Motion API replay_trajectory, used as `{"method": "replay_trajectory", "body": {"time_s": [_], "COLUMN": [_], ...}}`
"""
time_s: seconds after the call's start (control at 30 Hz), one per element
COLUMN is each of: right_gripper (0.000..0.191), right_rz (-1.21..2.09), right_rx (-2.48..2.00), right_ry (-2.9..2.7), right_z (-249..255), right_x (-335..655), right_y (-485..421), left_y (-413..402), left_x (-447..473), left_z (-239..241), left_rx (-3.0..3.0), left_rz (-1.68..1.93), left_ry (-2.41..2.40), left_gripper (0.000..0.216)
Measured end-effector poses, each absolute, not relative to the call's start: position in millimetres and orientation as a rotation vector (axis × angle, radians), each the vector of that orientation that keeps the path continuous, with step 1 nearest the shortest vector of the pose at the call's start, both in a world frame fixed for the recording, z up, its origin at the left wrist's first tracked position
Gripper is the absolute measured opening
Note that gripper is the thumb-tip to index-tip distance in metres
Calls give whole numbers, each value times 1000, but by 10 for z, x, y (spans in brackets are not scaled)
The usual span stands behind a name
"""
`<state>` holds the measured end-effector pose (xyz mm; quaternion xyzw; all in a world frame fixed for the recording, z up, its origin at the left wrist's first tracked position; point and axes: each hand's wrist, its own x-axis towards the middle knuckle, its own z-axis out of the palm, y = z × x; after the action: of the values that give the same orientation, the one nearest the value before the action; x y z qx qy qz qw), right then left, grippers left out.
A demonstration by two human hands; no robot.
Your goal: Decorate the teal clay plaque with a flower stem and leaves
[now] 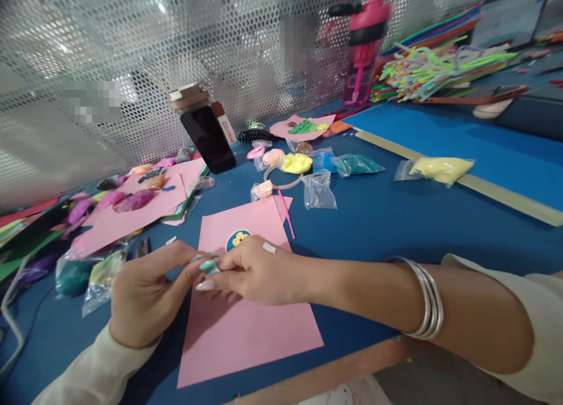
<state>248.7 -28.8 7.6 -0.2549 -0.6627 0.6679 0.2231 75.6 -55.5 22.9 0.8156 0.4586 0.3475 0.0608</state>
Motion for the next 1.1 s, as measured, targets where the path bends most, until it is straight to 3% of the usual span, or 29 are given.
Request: {"method": "replay_trajectory", "body": {"time_s": [0.1,0.17,0.3,0.43,0.6,0.77,0.93,1.1], "right_gripper": [25,21,23,17,31,29,42,35], "right_rz": [1884,1916,1852,1755,1995,2040,2284,2298], "right_rx": [-718,-629,-482,-633,-750,-657,-369,-389], "right_ry": [-1816,-1801,-1814,-1932,-1733,-1706,-1453,-1542], "right_z": [89,117,166,134,100,101,96,157], "right_x": [2501,2517,2533,2515,2502,2525,2541,2537], "right_y": [-309,-323,-325,-304,-311,-302,-259,-265], "left_y": [-538,-529,-533,-548,-534,-487,-478,-515], "left_x": [680,658,727,805,765,685,711,733], "left_z": [203,189,197,223,218,208,187,181], "left_rx": [2290,2214,2379,2329,2072,1956,2195,2338], "left_rz": [1316,1402,1102,1019,1095,1371,1104,999], "left_ry": [1676,1601,1202,1121,1293,1411,1128,1168], "left_gripper": [14,12,25,14,8,13,23,28]}}
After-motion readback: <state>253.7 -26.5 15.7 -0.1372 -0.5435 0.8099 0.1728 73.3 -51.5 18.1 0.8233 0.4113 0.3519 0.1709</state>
